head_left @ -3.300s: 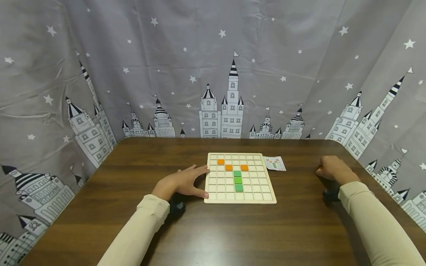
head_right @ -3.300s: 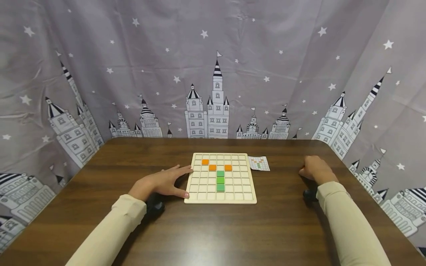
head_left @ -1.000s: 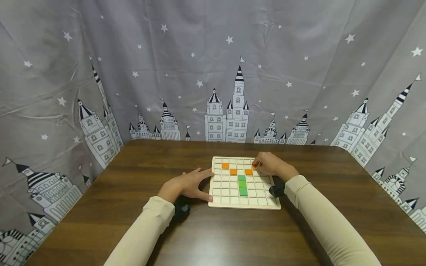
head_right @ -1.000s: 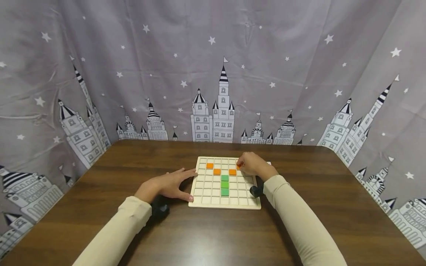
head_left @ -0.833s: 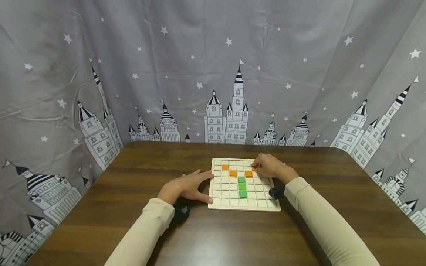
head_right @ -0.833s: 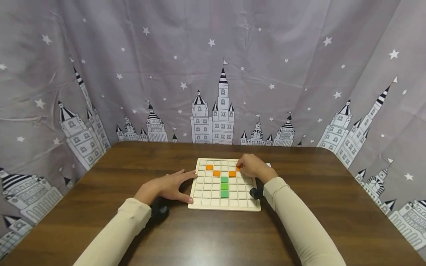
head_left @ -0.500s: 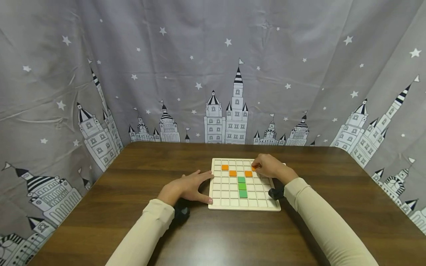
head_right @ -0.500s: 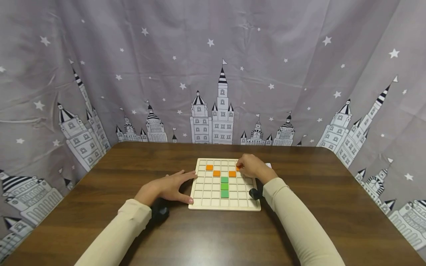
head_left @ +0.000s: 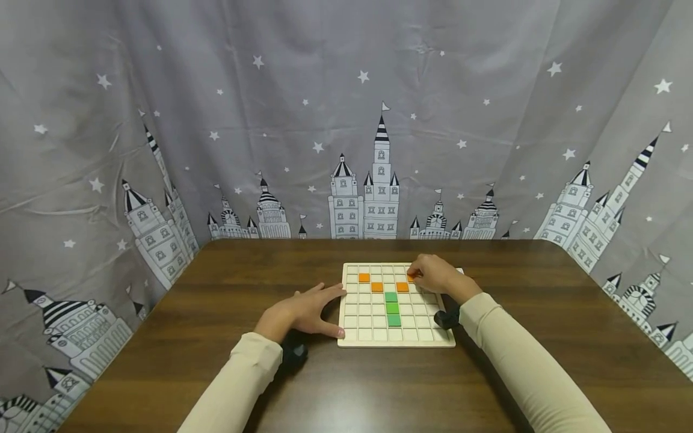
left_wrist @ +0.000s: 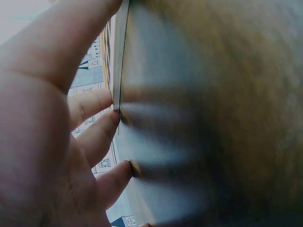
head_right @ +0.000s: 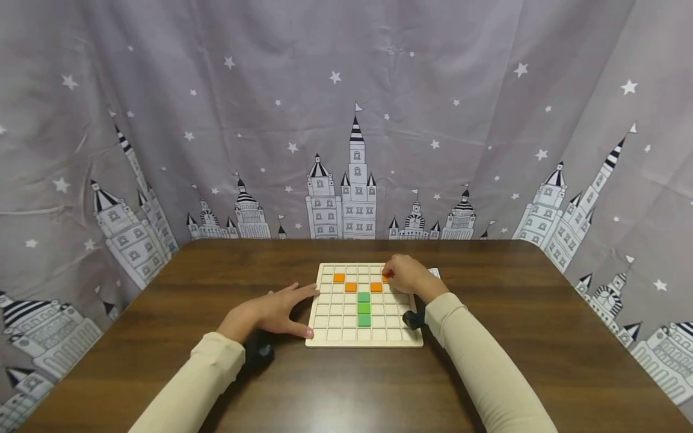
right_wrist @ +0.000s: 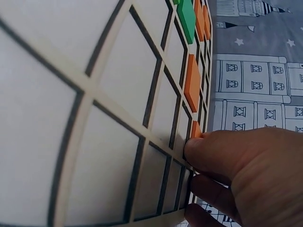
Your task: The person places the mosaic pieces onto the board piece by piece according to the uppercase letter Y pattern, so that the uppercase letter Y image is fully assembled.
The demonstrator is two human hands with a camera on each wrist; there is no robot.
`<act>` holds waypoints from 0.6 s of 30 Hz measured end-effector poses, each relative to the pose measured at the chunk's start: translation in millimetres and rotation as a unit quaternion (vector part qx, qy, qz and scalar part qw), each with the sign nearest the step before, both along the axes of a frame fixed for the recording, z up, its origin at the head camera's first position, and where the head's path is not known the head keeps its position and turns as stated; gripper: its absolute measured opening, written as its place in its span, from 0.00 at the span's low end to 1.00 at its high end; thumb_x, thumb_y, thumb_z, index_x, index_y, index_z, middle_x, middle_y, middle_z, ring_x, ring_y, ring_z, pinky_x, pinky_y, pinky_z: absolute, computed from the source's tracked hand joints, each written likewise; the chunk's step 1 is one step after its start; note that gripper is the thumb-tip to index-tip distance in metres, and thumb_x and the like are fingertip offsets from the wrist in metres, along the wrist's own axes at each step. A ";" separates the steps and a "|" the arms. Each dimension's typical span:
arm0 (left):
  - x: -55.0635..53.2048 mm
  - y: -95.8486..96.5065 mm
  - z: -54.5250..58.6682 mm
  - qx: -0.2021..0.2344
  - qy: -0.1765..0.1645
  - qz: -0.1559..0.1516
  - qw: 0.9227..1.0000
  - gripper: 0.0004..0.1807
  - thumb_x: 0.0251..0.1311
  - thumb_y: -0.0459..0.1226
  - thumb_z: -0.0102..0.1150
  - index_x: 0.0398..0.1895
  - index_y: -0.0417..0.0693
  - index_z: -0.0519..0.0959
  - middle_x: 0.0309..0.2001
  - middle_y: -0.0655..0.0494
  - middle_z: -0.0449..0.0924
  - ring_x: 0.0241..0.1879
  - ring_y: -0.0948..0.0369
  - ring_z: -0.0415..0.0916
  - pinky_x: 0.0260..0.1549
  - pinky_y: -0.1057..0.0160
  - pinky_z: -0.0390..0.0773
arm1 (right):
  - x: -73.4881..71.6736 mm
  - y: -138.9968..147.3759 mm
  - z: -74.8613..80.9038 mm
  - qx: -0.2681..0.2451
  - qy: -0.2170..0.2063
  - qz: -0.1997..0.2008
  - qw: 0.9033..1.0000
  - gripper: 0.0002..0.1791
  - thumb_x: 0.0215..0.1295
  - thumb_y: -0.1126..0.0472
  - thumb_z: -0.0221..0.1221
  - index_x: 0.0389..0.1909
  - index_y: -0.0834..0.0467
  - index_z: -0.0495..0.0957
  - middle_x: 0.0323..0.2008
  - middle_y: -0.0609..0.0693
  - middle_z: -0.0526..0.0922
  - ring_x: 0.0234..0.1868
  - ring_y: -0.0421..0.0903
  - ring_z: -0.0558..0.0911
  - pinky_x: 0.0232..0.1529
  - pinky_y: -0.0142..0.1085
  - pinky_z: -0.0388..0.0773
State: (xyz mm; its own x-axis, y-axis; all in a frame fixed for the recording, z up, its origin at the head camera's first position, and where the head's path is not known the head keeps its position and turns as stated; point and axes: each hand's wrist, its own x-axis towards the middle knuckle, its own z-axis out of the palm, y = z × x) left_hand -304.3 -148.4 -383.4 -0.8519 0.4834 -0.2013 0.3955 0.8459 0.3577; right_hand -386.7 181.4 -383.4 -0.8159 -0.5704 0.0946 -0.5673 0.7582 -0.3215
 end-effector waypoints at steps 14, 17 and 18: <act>-0.4 -2.2 0.7 0.004 0.006 -0.006 1.000 0.53 0.53 0.63 0.70 0.79 0.57 0.59 0.79 0.57 0.52 0.78 0.45 0.42 0.65 0.26 0.47 | 5.0 -3.8 5.3 0.011 0.014 -0.010 1.000 0.15 0.66 0.71 0.63 0.53 0.66 0.84 0.43 0.56 0.81 0.48 0.56 0.82 0.50 0.46 0.80; -0.9 -2.2 -1.8 0.003 0.006 -0.006 1.000 0.53 0.53 0.63 0.70 0.79 0.57 0.60 0.79 0.57 0.52 0.78 0.45 0.43 0.65 0.26 0.47 | 6.9 -3.7 2.1 0.008 0.014 -0.012 1.000 0.15 0.66 0.73 0.62 0.53 0.66 0.84 0.44 0.57 0.81 0.48 0.56 0.82 0.50 0.47 0.80; -1.1 -2.2 -2.8 0.003 0.005 -0.006 1.000 0.53 0.53 0.63 0.70 0.79 0.57 0.60 0.79 0.57 0.52 0.78 0.44 0.43 0.65 0.26 0.47 | 7.6 -3.6 0.5 0.006 0.016 -0.011 1.000 0.15 0.65 0.73 0.61 0.52 0.66 0.85 0.44 0.58 0.82 0.48 0.56 0.82 0.50 0.47 0.80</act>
State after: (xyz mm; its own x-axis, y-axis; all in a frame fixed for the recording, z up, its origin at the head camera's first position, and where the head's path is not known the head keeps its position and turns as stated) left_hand -305.4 -150.5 -386.2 -0.8478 0.4949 -0.1903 0.4094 0.8391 0.3582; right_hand -379.0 177.8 -382.9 -0.8247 -0.5540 0.1136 -0.5605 0.7743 -0.2938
